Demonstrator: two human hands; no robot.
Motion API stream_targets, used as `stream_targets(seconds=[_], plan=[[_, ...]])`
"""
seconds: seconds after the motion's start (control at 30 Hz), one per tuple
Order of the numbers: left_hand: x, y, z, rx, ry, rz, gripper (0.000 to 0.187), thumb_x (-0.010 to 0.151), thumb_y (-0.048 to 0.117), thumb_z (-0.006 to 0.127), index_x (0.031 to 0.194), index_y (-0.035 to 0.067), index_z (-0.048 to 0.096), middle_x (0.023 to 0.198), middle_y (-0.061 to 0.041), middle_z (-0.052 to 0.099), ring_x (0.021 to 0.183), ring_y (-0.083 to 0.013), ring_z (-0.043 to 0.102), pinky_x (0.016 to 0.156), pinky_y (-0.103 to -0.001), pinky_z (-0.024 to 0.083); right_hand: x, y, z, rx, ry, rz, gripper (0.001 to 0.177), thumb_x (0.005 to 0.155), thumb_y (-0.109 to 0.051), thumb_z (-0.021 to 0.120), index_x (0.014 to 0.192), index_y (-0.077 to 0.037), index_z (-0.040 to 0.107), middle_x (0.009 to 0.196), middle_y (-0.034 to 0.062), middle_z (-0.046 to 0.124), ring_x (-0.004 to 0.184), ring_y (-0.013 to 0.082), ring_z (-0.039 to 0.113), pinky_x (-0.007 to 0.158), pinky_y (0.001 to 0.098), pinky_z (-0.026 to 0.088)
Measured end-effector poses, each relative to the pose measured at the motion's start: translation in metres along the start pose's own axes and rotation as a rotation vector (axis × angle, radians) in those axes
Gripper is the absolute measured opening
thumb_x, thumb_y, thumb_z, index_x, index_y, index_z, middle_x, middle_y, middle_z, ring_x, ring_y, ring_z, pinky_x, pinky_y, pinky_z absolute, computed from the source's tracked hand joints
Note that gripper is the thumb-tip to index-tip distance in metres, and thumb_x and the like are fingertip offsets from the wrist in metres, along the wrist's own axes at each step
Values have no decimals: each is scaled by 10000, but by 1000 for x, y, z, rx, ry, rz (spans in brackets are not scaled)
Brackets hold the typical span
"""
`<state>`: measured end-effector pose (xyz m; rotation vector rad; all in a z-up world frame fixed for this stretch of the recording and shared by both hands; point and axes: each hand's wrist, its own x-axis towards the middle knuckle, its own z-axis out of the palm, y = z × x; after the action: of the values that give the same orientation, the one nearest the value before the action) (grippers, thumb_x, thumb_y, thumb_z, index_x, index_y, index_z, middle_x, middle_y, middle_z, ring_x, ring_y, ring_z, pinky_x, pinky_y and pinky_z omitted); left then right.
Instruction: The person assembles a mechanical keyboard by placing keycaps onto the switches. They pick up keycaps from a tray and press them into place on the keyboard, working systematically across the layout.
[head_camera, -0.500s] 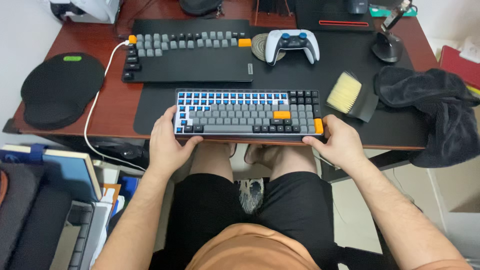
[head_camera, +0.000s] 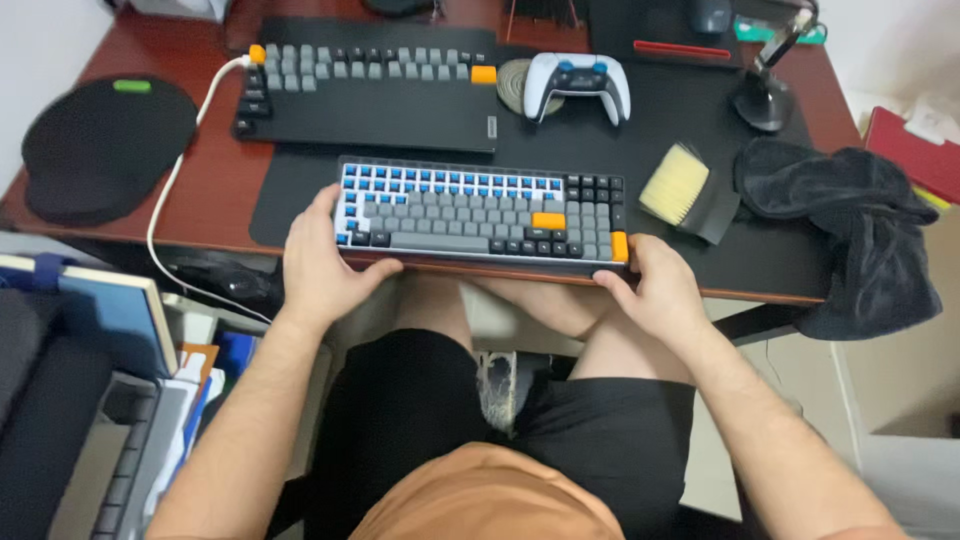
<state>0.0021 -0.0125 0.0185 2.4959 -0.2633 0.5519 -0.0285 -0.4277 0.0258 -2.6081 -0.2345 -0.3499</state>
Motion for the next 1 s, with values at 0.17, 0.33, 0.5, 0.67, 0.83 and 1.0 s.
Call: stream_targets(seconds=[0.17, 0.33, 0.5, 0.67, 0.83, 1.0], plan=[[-10, 7, 3, -75, 74, -60, 1083, 590, 364, 973, 1465, 23, 435, 1289, -208, 633, 1231, -391, 597, 1038, -484, 483, -14, 4, -7, 34, 23, -82, 476, 784, -248, 829, 1145, 13, 661, 847, 138, 616, 743, 300, 612, 672, 417, 512], [-5, -2, 9, -27, 68, -57, 1109, 599, 423, 985, 1465, 15, 424, 1306, -216, 618, 1240, -386, 589, 1034, -496, 470, -6, 5, -8, 90, -12, 12, 424, 806, -219, 820, 1136, -1, 668, 810, 114, 590, 673, 244, 584, 623, 374, 503], [-7, -2, 8, -26, 29, -86, 1120, 600, 425, 972, 1478, 16, 409, 1305, -201, 614, 1251, -370, 575, 1045, -492, 459, -6, 11, -4, 159, 4, 48, 368, 811, -140, 810, 1117, 14, 678, 787, 65, 592, 626, 165, 551, 584, 317, 481], [-5, 1, 4, -1, 2, -90, 1071, 620, 420, 971, 1456, 30, 429, 1313, -191, 616, 1267, -364, 560, 1046, -489, 458, 0, 19, -1, 256, -57, 134, 358, 779, -96, 846, 1079, 12, 683, 702, 1, 543, 573, 72, 476, 525, 250, 427], [-5, -1, 3, -8, 14, -67, 1073, 603, 425, 982, 1437, 25, 439, 1294, -199, 616, 1250, -373, 567, 1025, -490, 462, -1, 32, 9, 429, -82, 167, 339, 790, -74, 833, 1086, 0, 684, 708, -69, 524, 591, 7, 451, 515, 202, 400], [-6, -5, 5, -70, 99, -12, 1073, 587, 418, 987, 1429, 21, 452, 1286, -203, 635, 1234, -396, 589, 1016, -481, 471, 0, 33, 8, 320, -64, 190, 350, 773, -74, 849, 1075, 1, 689, 700, -50, 507, 571, 28, 427, 502, 216, 384]])
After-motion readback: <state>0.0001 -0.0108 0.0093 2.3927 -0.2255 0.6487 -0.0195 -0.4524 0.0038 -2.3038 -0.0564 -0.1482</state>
